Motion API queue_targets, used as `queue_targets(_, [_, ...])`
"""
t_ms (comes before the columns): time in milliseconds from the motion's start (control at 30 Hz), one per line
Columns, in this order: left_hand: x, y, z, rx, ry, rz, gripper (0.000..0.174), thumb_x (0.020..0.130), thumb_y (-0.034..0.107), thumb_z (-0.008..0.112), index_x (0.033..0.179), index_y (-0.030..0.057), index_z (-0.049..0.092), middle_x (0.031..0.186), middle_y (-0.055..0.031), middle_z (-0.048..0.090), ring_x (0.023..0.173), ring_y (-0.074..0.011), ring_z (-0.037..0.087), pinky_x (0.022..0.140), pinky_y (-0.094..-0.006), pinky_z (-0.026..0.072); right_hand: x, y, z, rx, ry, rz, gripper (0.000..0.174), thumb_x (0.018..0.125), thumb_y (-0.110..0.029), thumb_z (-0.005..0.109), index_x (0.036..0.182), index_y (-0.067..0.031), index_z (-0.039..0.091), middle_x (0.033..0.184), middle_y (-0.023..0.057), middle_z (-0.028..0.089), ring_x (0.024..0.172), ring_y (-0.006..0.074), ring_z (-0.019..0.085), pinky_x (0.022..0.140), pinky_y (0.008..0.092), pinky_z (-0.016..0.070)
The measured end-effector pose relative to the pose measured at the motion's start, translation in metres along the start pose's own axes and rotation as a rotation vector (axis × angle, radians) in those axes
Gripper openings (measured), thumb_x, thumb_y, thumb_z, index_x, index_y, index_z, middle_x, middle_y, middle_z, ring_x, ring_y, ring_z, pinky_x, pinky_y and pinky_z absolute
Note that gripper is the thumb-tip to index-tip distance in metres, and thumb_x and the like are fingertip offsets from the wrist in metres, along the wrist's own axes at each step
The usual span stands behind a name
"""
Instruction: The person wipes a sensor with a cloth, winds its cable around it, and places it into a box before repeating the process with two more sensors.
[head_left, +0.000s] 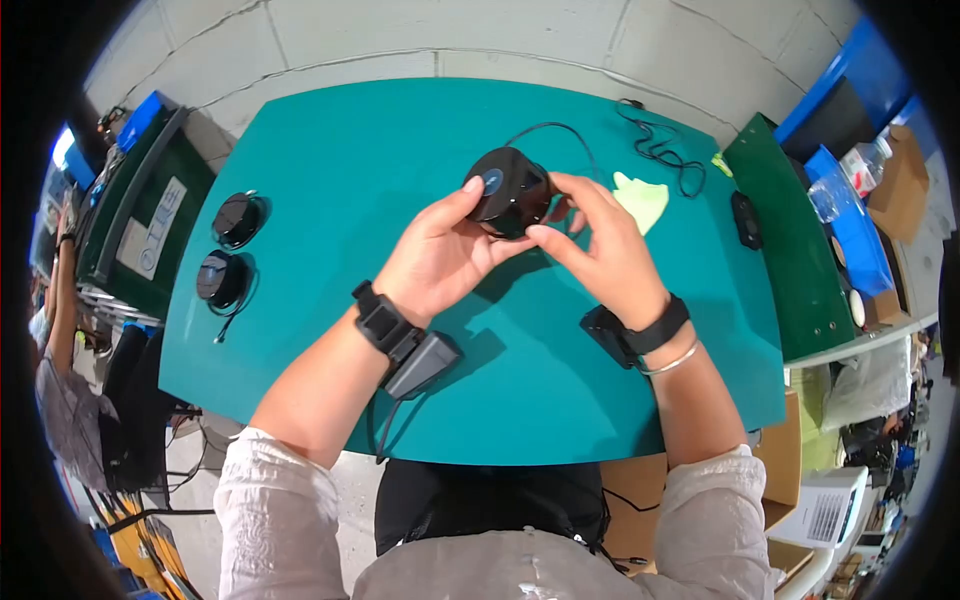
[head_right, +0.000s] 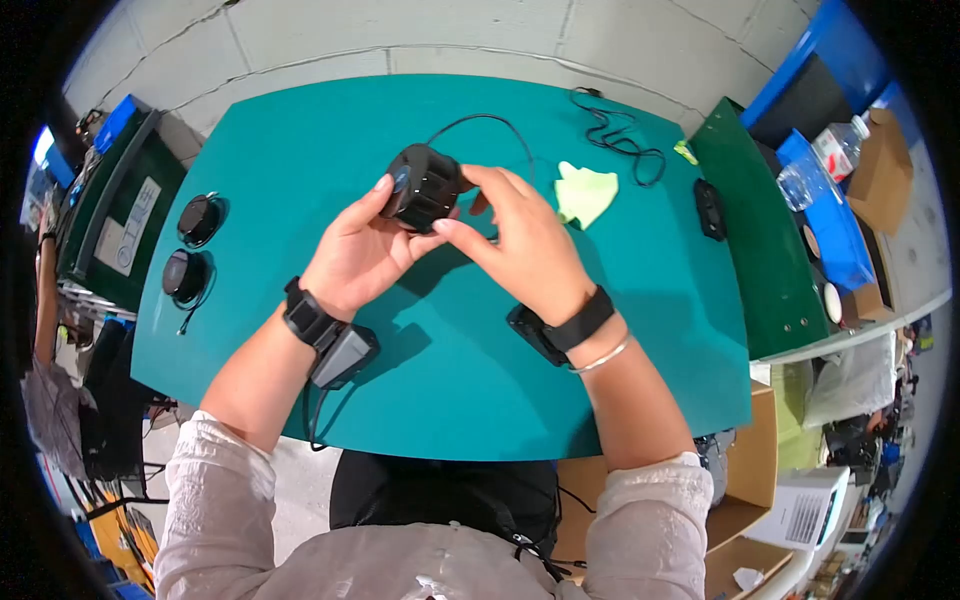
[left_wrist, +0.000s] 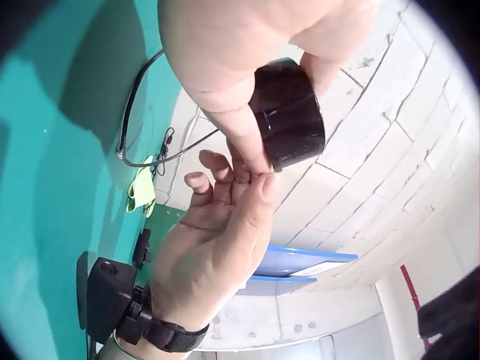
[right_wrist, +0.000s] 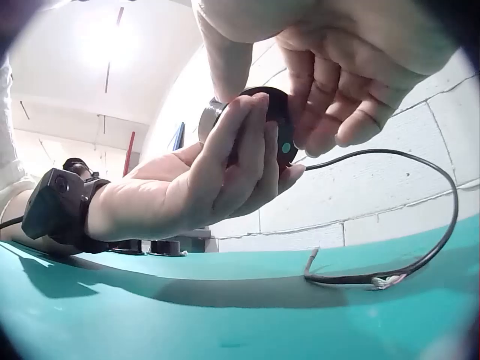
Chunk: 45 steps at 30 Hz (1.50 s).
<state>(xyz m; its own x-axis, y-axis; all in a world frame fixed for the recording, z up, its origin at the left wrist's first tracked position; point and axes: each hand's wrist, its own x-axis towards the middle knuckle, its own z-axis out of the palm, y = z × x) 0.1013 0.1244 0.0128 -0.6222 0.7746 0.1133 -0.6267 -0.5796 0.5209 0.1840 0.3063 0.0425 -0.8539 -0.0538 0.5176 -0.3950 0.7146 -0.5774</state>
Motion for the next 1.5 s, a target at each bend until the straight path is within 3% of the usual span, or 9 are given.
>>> queue_targets(167, [-0.003,0.004,-0.007,0.251,0.108,-0.01,0.037,0.097,0.029,0.054,0.124,0.0032,0.055,0.121,-0.0114,0.061,0.102,-0.02,0.059,0.082,-0.0344,0.051,0.001,0.006,0.003,0.031,0.021,0.018,0.053,0.082,-0.026,0.075,0.125,-0.0022,0.056,0.11,0.0109,0.063,0.082,0.0199,0.059,0.069,0.0303,0.0499])
queue_targets(233, [0.0,0.009,-0.007,0.324,0.031,0.037,0.036,0.097,0.027,0.054,0.123,0.0026,0.056,0.119,-0.0115,0.061,0.101,-0.0203,0.06,0.079,-0.0355,0.0512,0.0,0.009,0.008,0.075,0.027,0.013,0.053,0.082,-0.026,0.074,0.126,-0.0021,0.056,0.109,0.0109,0.063,0.081,0.0191,0.059,0.069,0.0298,0.0498])
queue_targets(400, [-0.005,0.01,-0.001,0.178,0.101,-0.021,0.036,0.096,0.027,0.057,0.122,0.0026,0.055,0.122,-0.0145,0.06,0.115,-0.027,0.057,0.103,-0.0501,0.0464,0.0,0.007,0.005,0.191,0.002,0.087,0.056,0.084,-0.026,0.073,0.13,-0.0028,0.054,0.109,0.0117,0.063,0.08,0.0179,0.06,0.071,0.0293,0.05])
queue_targets(700, [-0.002,0.003,-0.006,0.089,0.039,-0.075,0.041,0.1,0.034,0.051,0.125,0.0026,0.053,0.12,-0.0148,0.061,0.111,-0.0268,0.061,0.096,-0.046,0.0521,0.003,0.004,0.001,0.249,-0.027,-0.052,0.078,0.074,-0.018,0.08,0.143,-0.0157,0.043,0.136,0.0109,0.048,0.099,0.0206,0.06,0.081,0.0326,0.0508])
queue_targets(933, [-0.001,-0.001,-0.003,0.311,0.134,-0.081,0.047,0.101,0.037,0.047,0.129,-0.0001,0.047,0.119,-0.017,0.06,0.116,-0.03,0.058,0.101,-0.0453,0.0487,0.003,0.004,0.001,-0.08,-0.131,-0.138,0.068,0.074,-0.012,0.077,0.136,-0.0193,0.051,0.136,0.01,0.048,0.098,0.0267,0.06,0.086,0.0365,0.0521])
queue_targets(1033, [0.001,0.007,-0.001,0.112,0.051,-0.112,0.049,0.102,0.037,0.045,0.133,-0.0004,0.042,0.12,-0.019,0.058,0.118,-0.0314,0.057,0.105,-0.0454,0.0457,0.002,0.02,0.005,-0.032,-0.013,-0.13,0.057,0.075,-0.009,0.075,0.128,-0.0155,0.056,0.132,0.0092,0.051,0.096,0.0232,0.061,0.081,0.0337,0.0532])
queue_targets(1133, [0.004,0.008,-0.008,0.134,0.005,-0.047,0.051,0.102,0.034,0.044,0.14,0.0011,0.034,0.124,-0.0213,0.055,0.12,-0.0343,0.055,0.107,-0.0449,0.0442,0.003,0.018,0.002,0.342,0.06,0.189,0.046,0.081,-0.009,0.074,0.124,-0.0103,0.057,0.108,0.0053,0.065,0.092,0.0132,0.063,0.071,0.026,0.0517])
queue_targets(1233, [0.004,0.01,-0.007,0.158,-0.048,0.008,0.052,0.102,0.03,0.045,0.144,0.0021,0.031,0.127,-0.0226,0.054,0.123,-0.0364,0.052,0.107,-0.0466,0.0428,0.003,0.023,0.005,0.423,0.181,0.19,0.043,0.084,-0.014,0.074,0.123,-0.0068,0.056,0.103,0.0054,0.067,0.09,0.0124,0.064,0.07,0.0254,0.0513])
queue_targets(1500, [0.0,0.012,-0.001,0.381,-0.09,0.051,0.058,0.097,0.019,0.055,0.147,0.0024,0.03,0.135,-0.0188,0.05,0.128,-0.0324,0.048,0.107,-0.0488,0.0412,0.004,0.027,0.004,0.619,0.185,0.293,0.043,0.088,-0.017,0.071,0.124,-0.0023,0.054,0.103,0.0097,0.068,0.087,0.0139,0.066,0.073,0.0253,0.0521])
